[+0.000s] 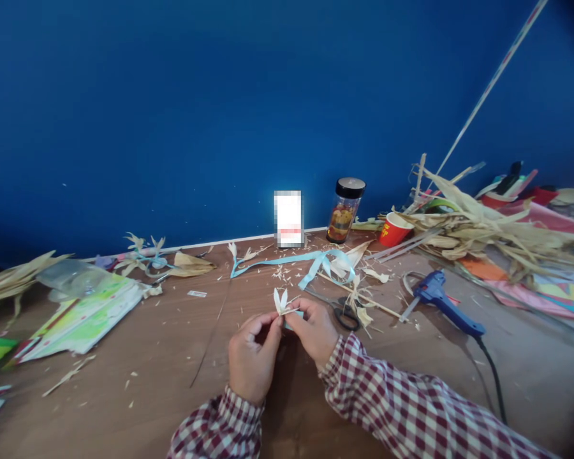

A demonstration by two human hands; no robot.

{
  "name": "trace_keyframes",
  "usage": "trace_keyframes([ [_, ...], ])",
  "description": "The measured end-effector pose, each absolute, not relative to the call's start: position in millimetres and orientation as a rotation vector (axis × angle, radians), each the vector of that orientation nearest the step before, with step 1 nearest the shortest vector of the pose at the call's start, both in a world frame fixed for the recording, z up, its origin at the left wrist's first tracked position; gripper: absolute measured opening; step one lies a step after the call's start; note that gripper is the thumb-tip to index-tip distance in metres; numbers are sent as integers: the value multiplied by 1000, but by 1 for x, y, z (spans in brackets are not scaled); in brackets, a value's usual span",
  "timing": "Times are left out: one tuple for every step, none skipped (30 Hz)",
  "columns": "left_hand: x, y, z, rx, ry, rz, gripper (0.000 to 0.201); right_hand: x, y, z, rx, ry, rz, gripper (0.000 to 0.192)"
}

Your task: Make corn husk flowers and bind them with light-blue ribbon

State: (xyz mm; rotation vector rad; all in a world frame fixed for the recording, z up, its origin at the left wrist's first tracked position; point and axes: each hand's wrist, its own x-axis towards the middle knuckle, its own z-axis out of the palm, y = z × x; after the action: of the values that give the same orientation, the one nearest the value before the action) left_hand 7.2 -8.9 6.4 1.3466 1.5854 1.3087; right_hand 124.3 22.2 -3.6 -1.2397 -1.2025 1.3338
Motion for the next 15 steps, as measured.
trace_keyframes([
  [7,-8,5,1281,1557,1304,23,125,24,-4,-1224,-1196,1359,13],
  [6,-7,3,1199,1522,1297,25,125,25,-4,-1207,-1191,1383,14],
  [5,-5,1,1107,1483,1294,26,126,26,-3,-1190,-1190,1403,16],
  [3,-4,-1,1015,1443,1295,28,126,27,-3,-1172,-1190,1414,18],
  [2,-2,-2,926,1406,1302,28,127,27,-3,-1152,-1193,1422,19],
  [1,-1,-3,847,1373,1313,29,127,27,-2,-1130,-1201,1429,21],
  [0,0,-3,781,1343,1322,29,127,27,-2,-1111,-1209,1437,22],
  [-1,0,-3,728,1313,1329,29,128,27,-2,-1098,-1215,1447,23],
  [-1,1,-2,685,1286,1331,29,128,26,-2,-1091,-1219,1458,23],
  [-1,1,-1,651,1262,1328,29,128,26,-2,-1089,-1221,1467,23],
  [-1,1,0,624,1243,1325,29,128,26,-2,-1091,-1222,1468,23],
  [0,1,1,603,1229,1322,29,128,25,-3,-1099,-1223,1463,22],
  [1,1,3,586,1222,1322,28,127,25,-3,-1109,-1222,1457,22],
  [2,2,4,575,1221,1325,28,127,25,-3,-1121,-1220,1447,21],
  [2,2,5,573,1224,1325,28,127,25,-2,-1132,-1218,1437,21],
])
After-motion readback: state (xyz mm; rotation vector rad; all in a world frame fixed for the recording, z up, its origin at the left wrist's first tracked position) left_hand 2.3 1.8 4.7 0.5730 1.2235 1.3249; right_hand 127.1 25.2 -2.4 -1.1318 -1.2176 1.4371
